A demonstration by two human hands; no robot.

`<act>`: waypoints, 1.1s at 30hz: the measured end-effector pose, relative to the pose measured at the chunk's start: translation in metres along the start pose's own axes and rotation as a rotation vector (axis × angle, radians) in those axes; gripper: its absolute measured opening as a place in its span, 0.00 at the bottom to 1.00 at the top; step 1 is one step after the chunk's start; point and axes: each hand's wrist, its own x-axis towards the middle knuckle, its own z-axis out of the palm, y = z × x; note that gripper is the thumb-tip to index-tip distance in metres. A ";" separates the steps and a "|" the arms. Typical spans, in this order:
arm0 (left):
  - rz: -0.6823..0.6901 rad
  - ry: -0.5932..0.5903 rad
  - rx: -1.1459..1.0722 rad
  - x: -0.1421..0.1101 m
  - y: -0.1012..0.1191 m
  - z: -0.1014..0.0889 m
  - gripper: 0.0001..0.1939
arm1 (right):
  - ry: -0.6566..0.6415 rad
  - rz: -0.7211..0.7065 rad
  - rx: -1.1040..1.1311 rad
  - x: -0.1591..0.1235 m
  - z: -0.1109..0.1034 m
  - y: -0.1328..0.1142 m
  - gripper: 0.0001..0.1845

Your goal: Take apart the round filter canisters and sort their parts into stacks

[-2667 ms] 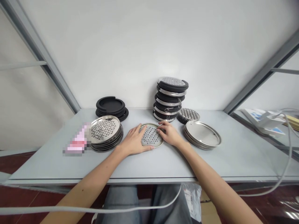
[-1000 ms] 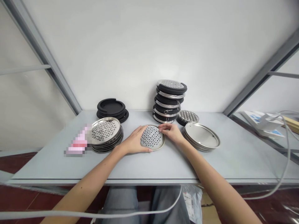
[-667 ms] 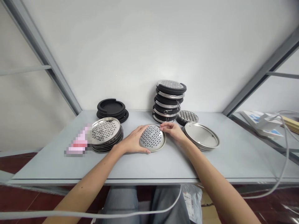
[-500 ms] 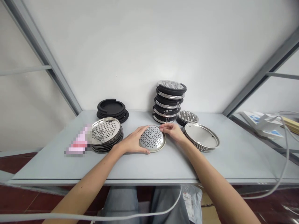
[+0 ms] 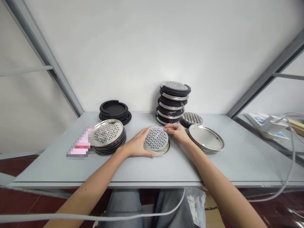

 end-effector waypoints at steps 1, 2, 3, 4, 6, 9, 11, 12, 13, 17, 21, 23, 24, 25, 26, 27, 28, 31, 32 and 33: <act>0.001 0.012 0.011 0.000 0.000 0.000 0.65 | 0.002 0.015 0.023 -0.001 0.000 -0.001 0.16; 0.002 0.028 0.022 0.000 0.000 0.001 0.64 | 0.002 0.029 0.043 -0.002 0.001 -0.003 0.16; 0.004 0.050 0.036 0.000 0.001 0.001 0.63 | 0.003 0.038 0.060 -0.004 0.002 -0.005 0.17; 0.007 0.077 0.050 0.000 0.001 0.002 0.62 | 0.006 0.042 0.074 -0.005 0.002 -0.006 0.17; 0.009 0.137 0.078 0.000 0.002 0.003 0.61 | 0.018 0.039 0.102 -0.007 0.004 -0.010 0.17; 0.000 0.213 0.116 0.002 0.003 0.006 0.60 | 0.050 0.031 0.158 -0.009 0.005 -0.014 0.17; -0.013 0.239 0.135 0.003 0.004 0.009 0.60 | 0.059 0.014 0.203 -0.009 0.006 -0.014 0.18; -0.019 0.250 0.143 0.003 0.005 0.010 0.60 | 0.059 0.004 0.226 -0.009 0.008 -0.014 0.19; -0.023 0.262 0.149 0.004 0.006 0.011 0.61 | 0.057 -0.005 0.248 -0.010 0.010 -0.014 0.19; -0.006 0.315 0.160 0.008 0.007 0.015 0.61 | 0.032 -0.016 0.307 -0.012 0.018 -0.014 0.19; -0.007 0.364 0.132 0.010 0.007 0.017 0.59 | 0.004 -0.041 0.317 -0.013 0.022 -0.014 0.20; 0.010 0.387 0.108 0.011 0.006 0.017 0.58 | -0.004 -0.076 0.270 -0.013 0.020 -0.013 0.20; 0.022 0.397 0.101 0.011 0.006 0.016 0.59 | -0.004 -0.105 0.215 -0.013 0.019 -0.013 0.20; 0.033 0.406 0.098 0.011 0.005 0.016 0.59 | 0.002 -0.154 0.135 -0.014 0.018 -0.013 0.20; 0.039 0.413 0.101 0.011 0.004 0.015 0.59 | 0.007 -0.230 0.033 -0.015 0.017 -0.013 0.20; 0.041 0.416 0.106 0.011 0.003 0.014 0.59 | 0.001 -0.336 -0.090 -0.017 0.016 -0.013 0.22; 0.041 0.412 0.114 0.010 0.002 0.013 0.60 | -0.025 -0.462 -0.224 -0.020 0.016 -0.014 0.24; 0.054 0.336 0.124 0.007 0.000 0.007 0.61 | -0.201 -0.771 -0.584 -0.028 0.014 -0.016 0.44; 0.063 0.298 0.121 0.006 0.000 0.005 0.62 | -0.271 -0.808 -0.666 -0.030 0.014 -0.016 0.51; 0.071 0.260 0.115 0.004 0.000 0.003 0.62 | -0.331 -0.814 -0.727 -0.032 0.015 -0.016 0.57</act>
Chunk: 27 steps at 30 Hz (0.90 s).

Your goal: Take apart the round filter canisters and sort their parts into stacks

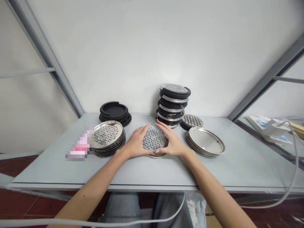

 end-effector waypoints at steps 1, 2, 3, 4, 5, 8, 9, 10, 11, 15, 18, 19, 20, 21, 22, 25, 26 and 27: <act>0.007 -0.031 -0.008 -0.001 0.000 -0.002 0.63 | -0.060 -0.007 -0.020 -0.001 0.000 -0.001 0.62; 0.011 -0.053 -0.013 -0.001 0.001 -0.003 0.63 | -0.111 -0.007 -0.031 -0.001 0.001 -0.001 0.64; 0.011 -0.068 -0.016 -0.001 0.001 -0.005 0.64 | -0.154 -0.003 -0.039 -0.002 0.002 -0.001 0.66; 0.009 -0.079 -0.017 -0.002 0.002 -0.005 0.64 | -0.185 0.004 -0.047 -0.002 0.002 -0.001 0.66; 0.008 -0.087 -0.017 -0.002 0.002 -0.006 0.64 | -0.204 0.015 -0.058 -0.003 0.003 -0.001 0.67; 0.009 -0.098 -0.020 -0.001 0.003 -0.006 0.64 | -0.215 0.064 -0.094 -0.004 0.004 0.001 0.66; 0.015 -0.098 -0.023 -0.001 0.003 -0.006 0.63 | -0.212 0.075 -0.103 -0.004 0.004 0.002 0.66; 0.022 -0.095 -0.024 -0.002 0.003 -0.006 0.63 | -0.211 0.080 -0.108 -0.005 0.003 0.002 0.66; 0.030 -0.090 -0.025 -0.002 0.002 -0.007 0.63 | -0.209 0.079 -0.111 -0.005 0.003 0.002 0.65; 0.048 -0.063 -0.027 -0.002 0.002 -0.010 0.63 | -0.185 0.052 -0.105 -0.004 -0.001 -0.001 0.64; 0.057 -0.038 -0.037 -0.002 0.003 -0.013 0.62 | -0.185 0.033 -0.109 -0.003 -0.004 -0.004 0.61; 0.067 -0.035 -0.035 -0.002 0.003 -0.013 0.62 | -0.189 0.026 -0.111 -0.003 -0.004 -0.004 0.60; 0.079 -0.035 -0.030 -0.002 0.002 -0.014 0.62 | -0.189 0.017 -0.111 -0.003 -0.004 -0.004 0.60; 0.092 -0.037 -0.024 -0.003 0.002 -0.014 0.61 | -0.185 0.009 -0.109 -0.003 -0.004 -0.004 0.61; 0.102 -0.041 -0.020 -0.003 0.002 -0.015 0.61 | -0.178 0.001 -0.105 -0.003 -0.003 -0.003 0.61; 0.104 -0.048 -0.022 -0.003 0.001 -0.014 0.63 | -0.151 -0.005 -0.093 -0.002 -0.001 -0.001 0.62; 0.099 -0.050 -0.024 -0.003 0.001 -0.014 0.64 | -0.144 0.003 -0.092 -0.002 -0.001 -0.001 0.63; 0.091 -0.054 -0.026 -0.003 0.001 -0.013 0.66 | -0.138 0.015 -0.094 -0.002 -0.002 -0.001 0.63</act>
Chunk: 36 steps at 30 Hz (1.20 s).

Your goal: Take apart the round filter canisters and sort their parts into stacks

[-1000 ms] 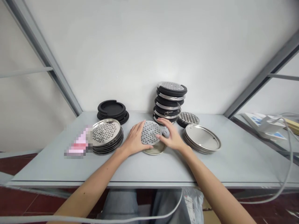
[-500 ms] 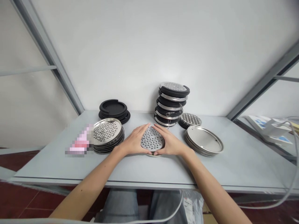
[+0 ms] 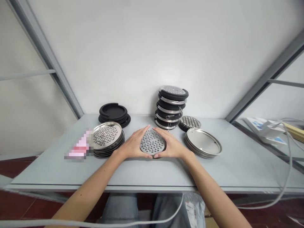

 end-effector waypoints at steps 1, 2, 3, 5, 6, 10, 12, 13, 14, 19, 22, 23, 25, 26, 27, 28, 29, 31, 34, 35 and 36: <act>-0.009 -0.005 -0.002 0.000 0.000 0.001 0.67 | 0.010 0.013 -0.006 -0.001 -0.002 -0.001 0.63; -0.018 -0.013 -0.005 0.000 0.000 0.002 0.68 | 0.026 0.027 -0.018 -0.004 -0.005 -0.002 0.62; -0.026 -0.018 -0.008 0.000 0.000 0.003 0.68 | 0.051 0.041 -0.038 -0.008 -0.009 -0.004 0.61; -0.038 -0.026 -0.011 -0.001 0.001 0.004 0.67 | 0.116 0.062 -0.096 -0.021 -0.022 -0.008 0.56; -0.040 -0.031 -0.008 -0.001 0.001 0.004 0.65 | 0.150 0.075 -0.129 -0.031 -0.031 -0.009 0.54; -0.051 -0.031 0.001 -0.003 0.002 0.004 0.51 | 0.197 0.181 -0.212 -0.074 -0.076 -0.005 0.51; -0.059 -0.020 -0.007 -0.003 0.004 0.003 0.45 | 0.281 0.314 -0.183 -0.090 -0.097 0.004 0.47; -0.057 -0.013 -0.011 -0.002 0.005 0.003 0.43 | 0.351 0.387 -0.169 -0.093 -0.106 0.011 0.44; -0.051 -0.006 -0.015 -0.002 0.006 0.003 0.41 | 0.432 0.472 -0.171 -0.094 -0.114 0.019 0.41; 0.036 0.092 -0.064 0.000 0.006 0.004 0.27 | 0.538 0.804 -0.380 -0.064 -0.124 0.065 0.44; 0.049 0.177 -0.077 0.000 0.004 0.004 0.19 | 0.452 0.828 -0.474 -0.039 -0.116 0.090 0.49; 0.049 0.195 -0.074 -0.001 0.003 0.005 0.18 | 0.418 0.847 -0.492 -0.033 -0.113 0.097 0.51; 0.055 0.210 -0.069 -0.001 0.001 0.006 0.17 | 0.374 0.878 -0.513 -0.026 -0.108 0.108 0.54; 0.057 0.211 -0.069 -0.001 0.001 0.006 0.16 | 0.363 0.885 -0.520 -0.024 -0.107 0.113 0.54; 0.059 0.209 -0.070 -0.001 0.001 0.006 0.16 | 0.356 0.887 -0.525 -0.023 -0.106 0.116 0.54; 0.059 0.207 -0.072 -0.001 0.002 0.007 0.16 | 0.347 0.887 -0.528 -0.023 -0.105 0.119 0.55; 0.059 0.206 -0.073 -0.001 0.002 0.007 0.16 | 0.333 0.889 -0.530 -0.024 -0.104 0.122 0.55; 0.058 0.205 -0.073 0.000 0.003 0.007 0.15 | 0.287 0.902 -0.526 -0.026 -0.103 0.127 0.55; 0.054 0.205 -0.067 0.000 0.004 0.006 0.14 | 0.199 0.931 -0.501 -0.031 -0.101 0.135 0.56; 0.051 0.205 -0.066 0.000 0.004 0.006 0.14 | 0.173 0.941 -0.488 -0.033 -0.101 0.139 0.56; 0.048 0.205 -0.065 0.000 0.004 0.006 0.14 | 0.153 0.951 -0.475 -0.034 -0.100 0.142 0.57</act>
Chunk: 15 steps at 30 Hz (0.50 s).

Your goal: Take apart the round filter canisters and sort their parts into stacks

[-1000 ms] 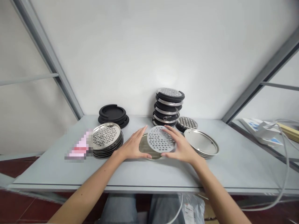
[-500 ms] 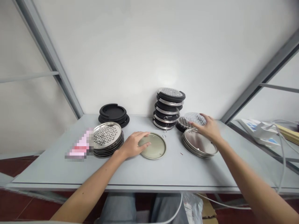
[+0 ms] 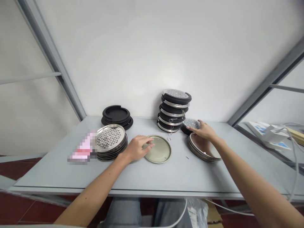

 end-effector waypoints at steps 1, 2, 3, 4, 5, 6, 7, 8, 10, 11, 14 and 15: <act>-0.003 0.001 0.002 0.000 0.000 0.000 0.14 | -0.015 0.006 0.003 0.001 0.002 0.002 0.57; -0.005 0.002 0.004 0.000 -0.001 0.000 0.14 | -0.022 0.011 0.009 0.002 0.003 0.003 0.57; -0.005 0.003 0.007 0.000 -0.001 0.000 0.14 | -0.023 0.012 0.015 0.002 0.004 0.004 0.57; -0.005 0.006 0.010 0.000 -0.002 0.000 0.14 | -0.019 0.010 0.023 0.003 0.005 0.005 0.57; -0.004 0.008 0.012 0.000 -0.002 0.000 0.13 | -0.013 0.006 0.030 0.003 0.006 0.004 0.57; -0.004 0.010 0.015 0.000 -0.002 0.000 0.13 | -0.006 0.002 0.036 0.002 0.006 0.004 0.57; -0.002 0.011 0.018 0.000 -0.002 0.000 0.13 | -0.002 -0.003 0.039 0.002 0.006 0.003 0.57; 0.000 0.012 0.022 0.000 -0.002 0.000 0.13 | 0.002 -0.007 0.042 0.002 0.006 0.003 0.57; 0.000 0.006 0.033 0.000 -0.002 0.000 0.12 | 0.012 -0.021 0.045 0.002 0.005 0.002 0.57; -0.001 0.002 0.036 0.000 -0.002 0.000 0.12 | 0.024 -0.029 0.047 0.001 0.004 0.002 0.57; -0.011 -0.004 0.034 0.001 -0.003 0.001 0.13 | 0.096 -0.069 0.075 -0.003 -0.005 0.002 0.55; -0.011 -0.003 0.033 0.001 -0.003 0.001 0.13 | 0.143 -0.096 0.104 -0.007 -0.009 0.000 0.53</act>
